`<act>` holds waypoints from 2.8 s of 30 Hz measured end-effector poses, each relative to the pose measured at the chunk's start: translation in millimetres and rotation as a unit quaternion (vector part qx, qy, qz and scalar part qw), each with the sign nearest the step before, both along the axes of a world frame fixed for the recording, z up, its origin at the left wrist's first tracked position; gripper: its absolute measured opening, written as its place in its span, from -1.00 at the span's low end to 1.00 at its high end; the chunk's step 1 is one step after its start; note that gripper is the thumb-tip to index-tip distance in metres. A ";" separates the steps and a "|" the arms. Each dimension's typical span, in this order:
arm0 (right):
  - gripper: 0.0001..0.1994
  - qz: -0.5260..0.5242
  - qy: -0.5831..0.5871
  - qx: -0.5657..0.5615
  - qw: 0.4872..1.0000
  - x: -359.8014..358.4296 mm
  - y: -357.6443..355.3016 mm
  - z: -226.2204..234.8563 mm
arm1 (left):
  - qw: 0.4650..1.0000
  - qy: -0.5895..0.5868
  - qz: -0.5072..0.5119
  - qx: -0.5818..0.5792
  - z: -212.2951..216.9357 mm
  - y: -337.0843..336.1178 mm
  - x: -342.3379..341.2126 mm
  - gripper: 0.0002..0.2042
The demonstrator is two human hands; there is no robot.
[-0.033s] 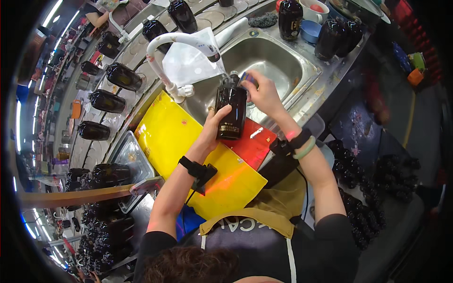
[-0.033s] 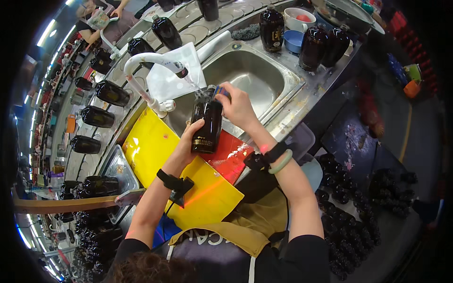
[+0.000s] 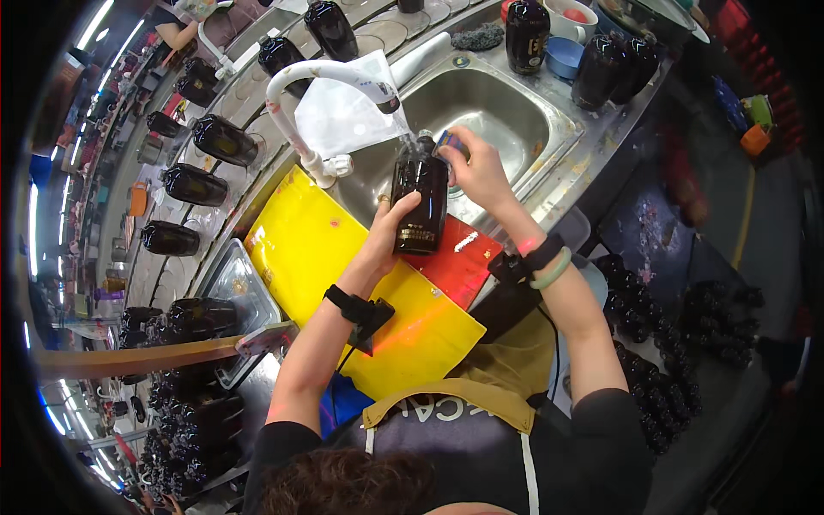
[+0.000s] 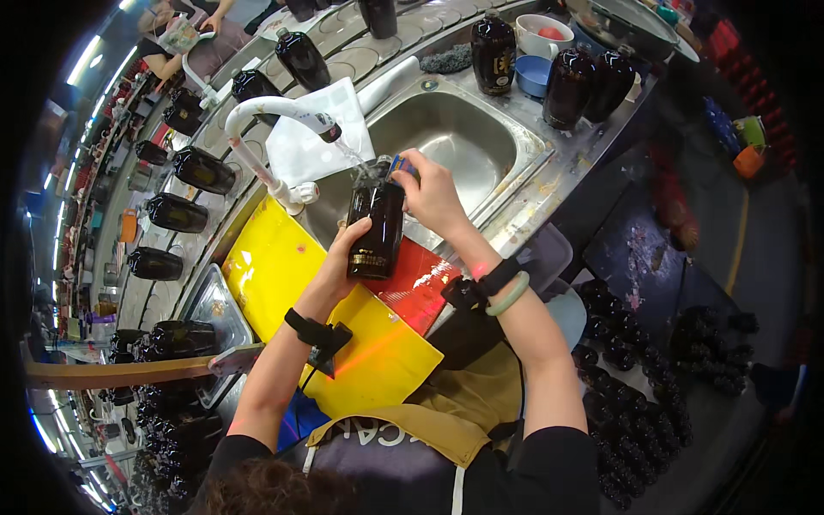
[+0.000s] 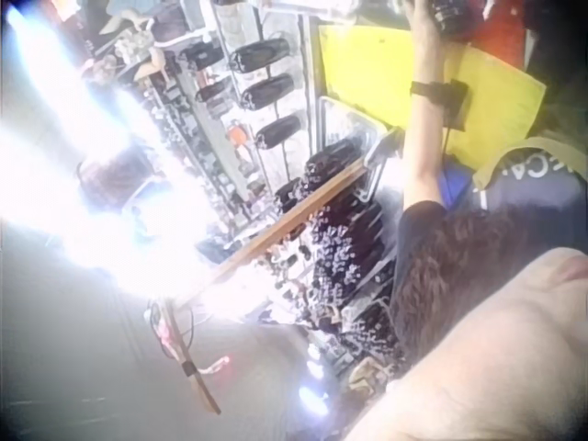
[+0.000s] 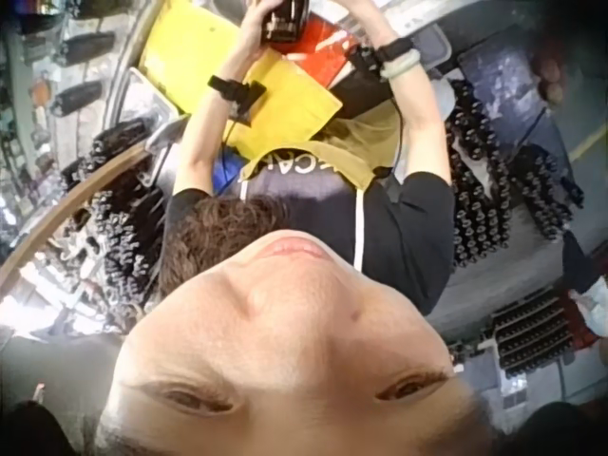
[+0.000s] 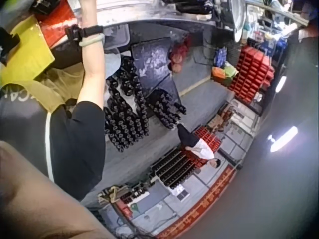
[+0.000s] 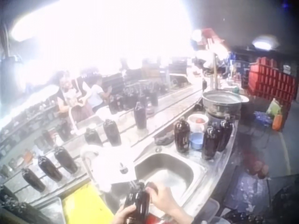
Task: Washing and checking dark plastic manufacturing bottles under a water faucet in a production line facility.
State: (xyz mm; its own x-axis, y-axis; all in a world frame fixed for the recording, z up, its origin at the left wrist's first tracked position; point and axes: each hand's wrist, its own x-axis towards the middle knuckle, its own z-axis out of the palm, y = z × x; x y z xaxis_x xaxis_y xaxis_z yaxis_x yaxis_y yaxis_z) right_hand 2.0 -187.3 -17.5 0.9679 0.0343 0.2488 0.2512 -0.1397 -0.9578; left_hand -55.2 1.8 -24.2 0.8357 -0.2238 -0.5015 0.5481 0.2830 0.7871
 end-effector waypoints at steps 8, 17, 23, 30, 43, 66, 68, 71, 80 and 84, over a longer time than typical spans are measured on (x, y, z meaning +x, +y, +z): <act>-0.82 -0.010 -0.003 -0.039 0.999 1.3 -0.8 -0.1 | 0.999 0.003 -0.007 -0.033 -8.6 3.3 5.4 -0.55; -0.81 -0.057 -0.002 0.056 0.997 16.7 20.9 14.2 | 0.993 -0.085 -0.002 -0.082 26.2 0.4 41.6 -0.46; -0.82 -0.029 -0.093 -0.037 0.995 9.8 23.1 32.3 | 0.991 -0.117 0.034 -0.046 24.7 1.6 41.0 -0.47; -0.81 -0.027 -0.241 -0.147 0.959 5.7 25.3 42.5 | 0.961 -0.227 0.096 0.130 14.5 -12.4 45.0 -0.45; -0.80 -0.072 0.014 0.086 0.994 -18.0 -1.9 15.4 | 0.972 -0.135 0.124 -0.146 32.4 -14.5 79.9 -0.57; -0.71 0.010 0.125 0.368 0.922 24.7 21.2 -25.2 | 0.916 -0.041 -0.065 -0.393 61.0 22.0 24.1 -0.14; -0.71 0.036 0.121 0.263 0.956 34.3 16.5 -18.9 | 0.946 0.021 -0.009 -0.323 73.4 21.8 13.4 -0.40; -0.68 0.066 0.150 0.203 0.965 37.7 23.4 2.5 | 0.951 0.044 -0.009 -0.307 55.8 31.7 1.5 -0.50; -0.72 0.059 0.020 -0.037 0.997 30.8 61.1 16.7 | 0.997 0.002 -0.074 -0.038 35.4 14.8 -21.2 -0.52; -0.75 -0.038 -0.018 -0.003 0.999 31.5 40.6 26.6 | 0.993 -0.021 -0.059 -0.100 23.6 28.2 -18.3 -0.51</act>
